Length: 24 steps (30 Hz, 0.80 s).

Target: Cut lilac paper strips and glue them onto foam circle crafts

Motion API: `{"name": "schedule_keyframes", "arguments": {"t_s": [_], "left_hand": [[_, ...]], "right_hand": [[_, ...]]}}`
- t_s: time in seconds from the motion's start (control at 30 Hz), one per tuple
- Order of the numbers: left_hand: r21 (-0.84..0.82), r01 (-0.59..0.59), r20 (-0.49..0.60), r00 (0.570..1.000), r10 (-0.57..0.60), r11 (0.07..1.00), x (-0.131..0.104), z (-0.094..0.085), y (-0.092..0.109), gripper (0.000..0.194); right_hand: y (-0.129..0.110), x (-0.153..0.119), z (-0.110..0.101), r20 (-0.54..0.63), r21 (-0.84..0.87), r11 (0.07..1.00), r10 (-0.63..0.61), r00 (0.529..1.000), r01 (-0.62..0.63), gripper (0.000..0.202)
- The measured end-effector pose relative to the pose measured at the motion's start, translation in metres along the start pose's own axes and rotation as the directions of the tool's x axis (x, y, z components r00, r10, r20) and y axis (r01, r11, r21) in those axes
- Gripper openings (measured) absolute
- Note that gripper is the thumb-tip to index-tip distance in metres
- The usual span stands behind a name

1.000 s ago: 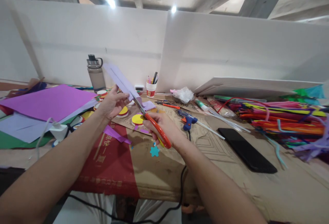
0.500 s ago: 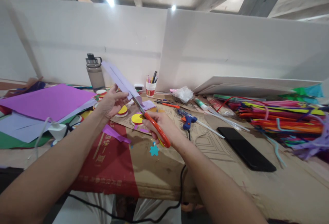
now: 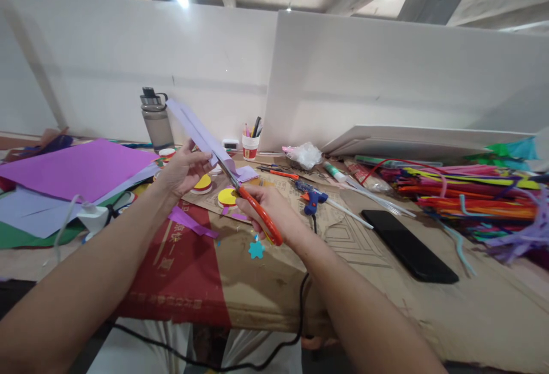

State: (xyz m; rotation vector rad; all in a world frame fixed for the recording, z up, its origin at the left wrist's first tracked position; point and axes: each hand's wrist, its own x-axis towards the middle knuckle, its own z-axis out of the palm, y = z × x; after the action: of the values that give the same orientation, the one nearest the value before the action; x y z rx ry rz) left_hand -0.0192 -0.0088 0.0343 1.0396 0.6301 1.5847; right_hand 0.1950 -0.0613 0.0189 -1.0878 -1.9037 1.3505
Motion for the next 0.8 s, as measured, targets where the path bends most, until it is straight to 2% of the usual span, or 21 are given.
{"name": "schedule_keyframes", "arguments": {"t_s": [0.1, 0.2, 0.37, 0.5, 0.63, 0.8], "left_hand": [[-0.022, -0.012, -0.057, 0.998, 0.011, 1.0, 0.003, -0.004, -0.001, 0.041], [-0.017, -0.055, -0.092, 0.994, 0.054, 0.998, 0.006, -0.008, -0.001, 0.032], [0.022, -0.051, -0.072, 0.996, 0.053, 0.998, 0.007, -0.01, 0.0, 0.028], [0.025, -0.055, -0.033, 0.998, 0.056, 0.998, 0.005, -0.008, 0.001, 0.027], [0.039, -0.014, 0.02, 1.0, 0.013, 0.999, 0.004, -0.006, 0.002, 0.028], [0.034, 0.004, 0.01, 1.0, -0.005, 0.999, 0.003, -0.003, 0.003, 0.028]], "right_hand": [[-0.001, 0.0, -0.001, 0.005, -0.016, 1.0, -0.002, 1.0, 0.002, 0.023], [-0.003, 0.0, -0.002, 0.033, -0.036, 0.999, -0.025, 0.999, 0.026, 0.023], [0.002, 0.003, -0.003, 0.022, -0.033, 0.999, -0.036, 0.999, 0.037, 0.025], [0.008, 0.006, -0.001, 0.043, 0.053, 0.996, -0.077, 0.996, 0.075, 0.03], [0.01, 0.007, 0.0, 0.063, 0.125, 0.992, -0.027, 0.998, 0.019, 0.04], [0.01, 0.006, 0.002, 0.053, 0.107, 0.993, -0.065, 0.997, 0.059, 0.037]]}}
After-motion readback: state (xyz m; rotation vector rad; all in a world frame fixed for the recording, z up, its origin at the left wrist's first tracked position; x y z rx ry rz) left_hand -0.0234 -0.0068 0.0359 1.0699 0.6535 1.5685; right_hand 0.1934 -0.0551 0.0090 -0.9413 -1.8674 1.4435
